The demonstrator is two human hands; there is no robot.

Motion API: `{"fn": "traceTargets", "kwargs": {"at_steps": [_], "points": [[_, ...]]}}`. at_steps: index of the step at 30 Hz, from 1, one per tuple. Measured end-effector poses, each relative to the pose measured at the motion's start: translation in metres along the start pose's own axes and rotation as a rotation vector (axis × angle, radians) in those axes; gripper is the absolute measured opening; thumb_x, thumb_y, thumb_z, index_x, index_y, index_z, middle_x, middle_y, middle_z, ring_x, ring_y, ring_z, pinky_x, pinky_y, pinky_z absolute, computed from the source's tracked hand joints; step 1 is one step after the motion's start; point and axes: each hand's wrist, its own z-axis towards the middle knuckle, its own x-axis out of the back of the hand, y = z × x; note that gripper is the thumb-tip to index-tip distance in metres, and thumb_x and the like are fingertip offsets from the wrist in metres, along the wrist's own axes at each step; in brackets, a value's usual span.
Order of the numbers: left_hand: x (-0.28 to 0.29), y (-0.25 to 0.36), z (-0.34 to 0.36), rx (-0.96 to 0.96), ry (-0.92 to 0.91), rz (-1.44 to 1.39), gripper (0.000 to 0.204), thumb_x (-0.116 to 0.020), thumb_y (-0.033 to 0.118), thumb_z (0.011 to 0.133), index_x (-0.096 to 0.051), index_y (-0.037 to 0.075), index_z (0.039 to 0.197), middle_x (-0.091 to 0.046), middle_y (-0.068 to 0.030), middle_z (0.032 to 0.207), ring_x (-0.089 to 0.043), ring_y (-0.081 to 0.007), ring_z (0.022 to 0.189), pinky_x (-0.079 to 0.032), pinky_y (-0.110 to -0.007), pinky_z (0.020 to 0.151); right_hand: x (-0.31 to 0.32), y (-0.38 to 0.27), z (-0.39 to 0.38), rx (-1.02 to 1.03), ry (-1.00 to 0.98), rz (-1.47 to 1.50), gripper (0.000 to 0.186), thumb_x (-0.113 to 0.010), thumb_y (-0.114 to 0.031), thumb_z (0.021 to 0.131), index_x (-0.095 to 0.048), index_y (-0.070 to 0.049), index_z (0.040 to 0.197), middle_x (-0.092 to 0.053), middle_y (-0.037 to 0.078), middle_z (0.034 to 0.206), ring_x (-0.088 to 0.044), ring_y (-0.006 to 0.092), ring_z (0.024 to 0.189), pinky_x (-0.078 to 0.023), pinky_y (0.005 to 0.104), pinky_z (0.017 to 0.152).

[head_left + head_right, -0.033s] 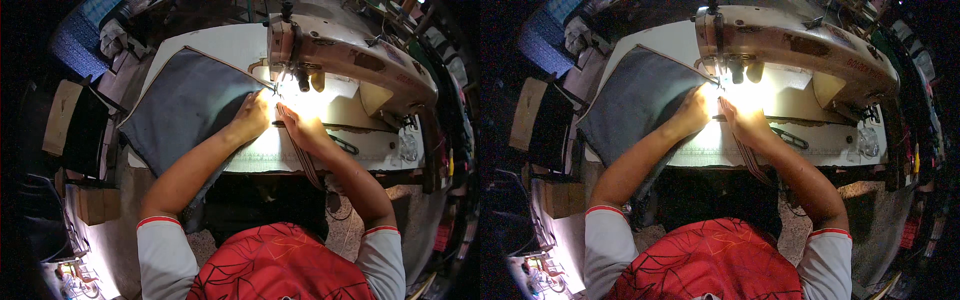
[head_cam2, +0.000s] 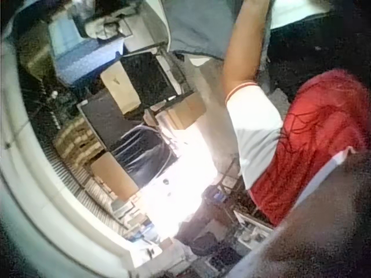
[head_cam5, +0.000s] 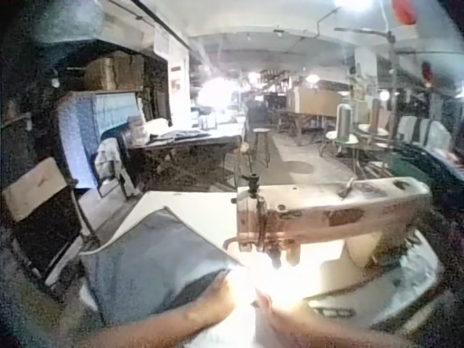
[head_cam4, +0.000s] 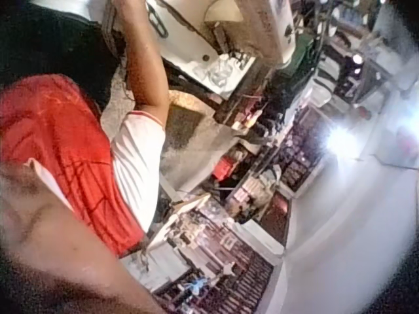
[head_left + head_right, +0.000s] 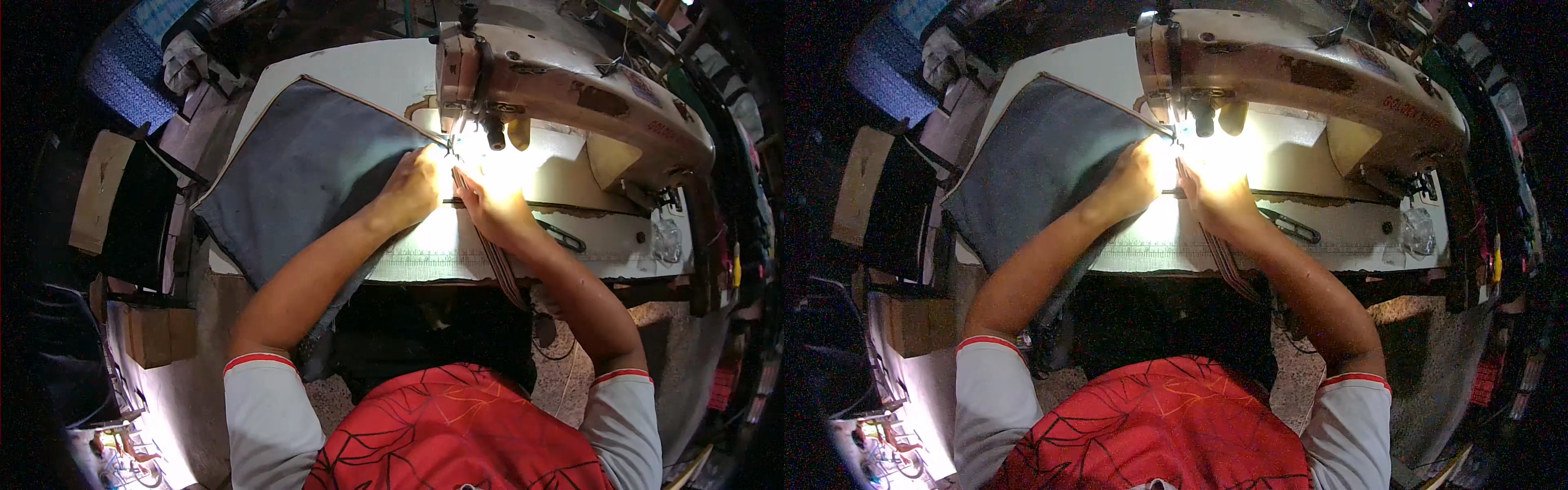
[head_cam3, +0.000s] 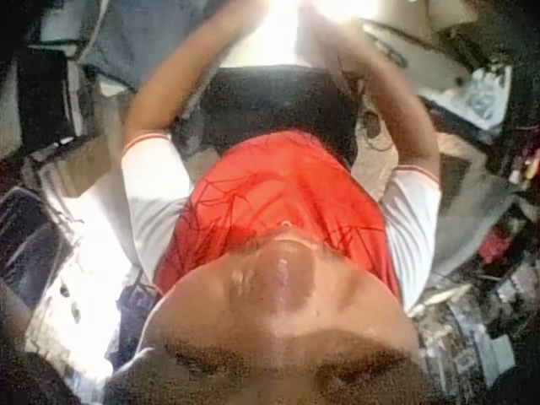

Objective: Sewing a piece of fabric using an industrial sewing machine and trimming threads with snips.

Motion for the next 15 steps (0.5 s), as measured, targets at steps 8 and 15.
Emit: {"fn": "traceTargets", "kwargs": {"at_steps": [8,15], "points": [[0.013,-0.005,0.016,-0.008,-0.114,-0.19,0.026,-0.054,0.008,0.086,-0.069,0.001,0.106,-0.069,-0.0226,0.096,-0.066,-0.04,0.09,-0.054,-0.044,0.081,-0.004,-0.008,0.002,-0.032,-0.096,-0.209,0.035,-0.054,-0.013,0.093,-0.063,-0.003,0.126,-0.064,0.017,0.099,-0.061,0.0329,0.091,-0.05,0.0453,0.075],[0.017,0.008,0.001,0.059,-0.083,0.093,0.023,-0.057,0.01,0.084,-0.071,0.003,0.102,-0.062,-0.0173,0.11,-0.058,-0.0349,0.107,-0.041,-0.051,0.09,0.007,-0.01,0.007,-0.044,-0.157,-0.122,0.033,-0.058,-0.016,0.094,-0.065,-0.002,0.124,-0.066,0.017,0.096,-0.064,0.032,0.087,-0.052,0.0436,0.075]]}}
